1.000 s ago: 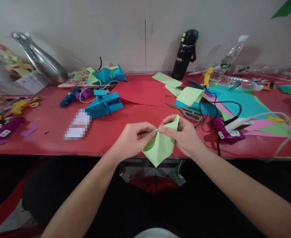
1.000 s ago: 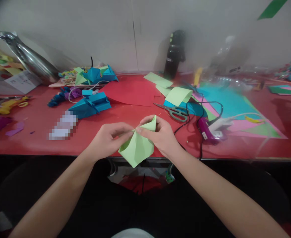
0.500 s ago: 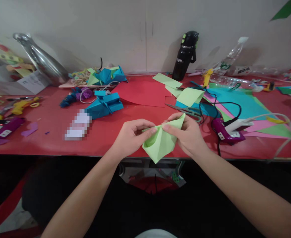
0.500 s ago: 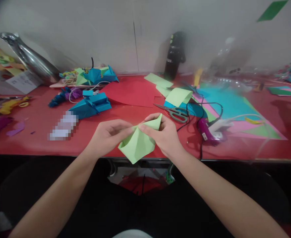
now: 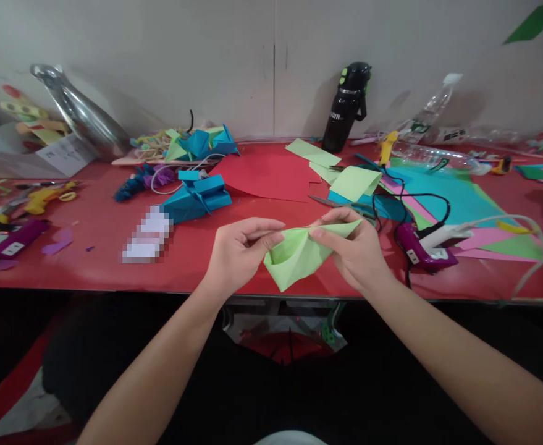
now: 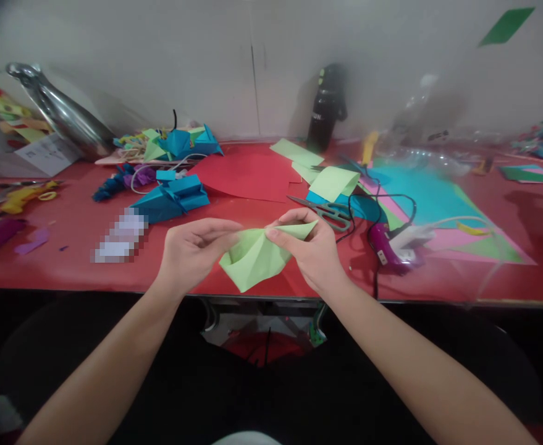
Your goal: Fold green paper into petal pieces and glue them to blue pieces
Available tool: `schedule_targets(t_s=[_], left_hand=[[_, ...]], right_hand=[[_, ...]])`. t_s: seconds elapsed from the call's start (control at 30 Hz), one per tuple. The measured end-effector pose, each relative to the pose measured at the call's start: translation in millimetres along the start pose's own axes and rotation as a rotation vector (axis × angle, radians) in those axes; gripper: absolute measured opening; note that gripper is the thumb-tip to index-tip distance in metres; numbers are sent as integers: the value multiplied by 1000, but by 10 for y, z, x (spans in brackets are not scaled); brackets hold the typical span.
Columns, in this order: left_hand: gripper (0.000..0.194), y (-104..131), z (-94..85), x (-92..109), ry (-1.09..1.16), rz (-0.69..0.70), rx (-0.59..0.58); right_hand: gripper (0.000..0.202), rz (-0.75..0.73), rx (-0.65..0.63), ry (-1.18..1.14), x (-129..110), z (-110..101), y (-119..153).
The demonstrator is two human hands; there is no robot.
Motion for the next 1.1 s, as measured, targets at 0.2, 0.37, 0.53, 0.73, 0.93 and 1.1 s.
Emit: schedule_targets(t_s=[0.2, 0.37, 0.53, 0.73, 0.93, 1.1], left_hand=[[18, 47, 3, 40, -121, 159, 37], [15, 32, -82, 123, -222, 242, -57], [12, 38, -117, 190, -298, 298, -159], [15, 80, -55, 293, -267, 237, -174], [48, 90, 24, 334, -194, 1, -237], [23, 54, 12, 279, -283, 15, -219]], right_hand=[[32, -36, -12, 3, -27, -19, 10], [27, -102, -105, 192, -149, -77, 16], [21, -125, -259, 379, -309, -170, -4], [11, -246, -267, 546, -429, -176, 27], [13, -261, -167, 543, -420, -106, 89], [14, -254, -174, 537, -391, -87, 101]])
Point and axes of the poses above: each hand's wrist, its own y-axis away from the middle knuckle, its own z-axis out of the palm, x = y × z, the point moved 1 cm from there along -y, towards the middle knuckle, and after that the axes turned 10 degrees about y, right-handed, at the moved point
